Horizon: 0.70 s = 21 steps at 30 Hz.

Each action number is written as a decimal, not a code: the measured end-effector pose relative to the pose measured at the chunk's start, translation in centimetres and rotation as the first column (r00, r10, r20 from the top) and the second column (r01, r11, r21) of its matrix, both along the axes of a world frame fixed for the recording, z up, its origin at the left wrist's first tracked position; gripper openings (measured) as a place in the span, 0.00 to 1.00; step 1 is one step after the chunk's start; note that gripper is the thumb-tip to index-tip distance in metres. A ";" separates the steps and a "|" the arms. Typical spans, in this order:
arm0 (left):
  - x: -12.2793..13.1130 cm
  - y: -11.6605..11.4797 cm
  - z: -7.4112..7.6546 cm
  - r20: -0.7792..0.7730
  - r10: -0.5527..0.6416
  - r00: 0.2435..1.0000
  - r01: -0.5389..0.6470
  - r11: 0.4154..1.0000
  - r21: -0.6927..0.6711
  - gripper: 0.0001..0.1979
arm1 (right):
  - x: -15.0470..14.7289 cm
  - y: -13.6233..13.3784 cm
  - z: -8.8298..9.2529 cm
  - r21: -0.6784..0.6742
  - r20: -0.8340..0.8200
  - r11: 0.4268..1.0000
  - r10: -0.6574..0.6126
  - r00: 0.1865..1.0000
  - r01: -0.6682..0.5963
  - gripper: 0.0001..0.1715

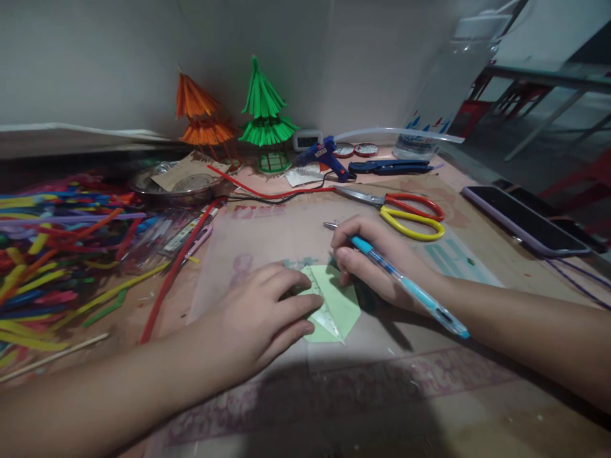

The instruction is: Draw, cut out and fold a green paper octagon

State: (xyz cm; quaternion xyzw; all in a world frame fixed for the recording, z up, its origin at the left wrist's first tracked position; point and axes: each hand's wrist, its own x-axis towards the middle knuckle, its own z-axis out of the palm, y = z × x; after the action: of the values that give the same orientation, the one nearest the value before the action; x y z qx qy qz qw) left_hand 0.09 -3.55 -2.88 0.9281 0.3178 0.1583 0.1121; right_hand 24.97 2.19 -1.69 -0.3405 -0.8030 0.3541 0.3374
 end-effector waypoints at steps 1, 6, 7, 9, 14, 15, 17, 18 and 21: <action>0.0 0.0 -0.1 0.015 -0.007 1.000 0.007 1.000 0.003 0.14 | 0.0 0.1 -0.1 -0.015 0.012 1.000 0.006 1.000 -0.006 0.04; 0.1 -0.1 -0.3 0.054 -0.030 0.998 0.030 1.000 0.007 0.11 | -0.2 0.2 -0.1 -0.062 0.055 0.998 -0.001 0.998 0.005 0.07; 0.0 -0.1 -0.3 0.051 -0.026 0.998 0.026 1.000 0.010 0.10 | -0.2 0.2 -0.1 -0.062 0.059 0.998 0.000 0.998 0.004 0.07; 0.0 -0.2 -0.4 0.037 -0.017 0.999 0.016 1.000 0.027 0.10 | -0.2 0.2 0.1 -0.058 0.064 0.998 0.005 0.998 -0.001 0.07; -0.1 -0.1 -0.4 0.008 -0.008 1.000 0.007 0.998 0.064 0.10 | -0.3 0.4 0.1 -0.067 0.070 0.998 0.013 0.997 -0.009 0.07; -0.1 -0.1 -0.4 0.007 -0.008 1.000 0.007 0.998 0.065 0.10 | -0.3 0.4 0.0 -0.072 0.069 0.997 0.015 0.997 -0.010 0.07; -0.1 -0.1 -0.3 0.009 -0.006 1.000 0.005 0.998 0.065 0.10 | -0.3 0.4 -0.1 -0.081 0.067 0.997 0.017 0.998 -0.012 0.06; -0.1 -0.1 -0.3 0.010 -0.004 1.000 0.003 0.998 0.068 0.10 | -0.3 0.4 -0.1 -0.086 0.065 0.996 0.016 0.998 -0.011 0.06; -0.1 -0.2 -0.2 0.012 0.001 1.000 -0.002 0.997 0.073 0.10 | -0.2 0.4 -0.2 -0.093 0.067 0.996 0.007 0.998 -0.001 0.06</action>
State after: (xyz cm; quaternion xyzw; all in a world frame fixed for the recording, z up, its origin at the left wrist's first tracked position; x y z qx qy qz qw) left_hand 0.03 -3.73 -3.09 0.9304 0.3116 0.1757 0.0798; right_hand 24.73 2.62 -1.90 -0.3658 -0.7974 0.3799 0.2932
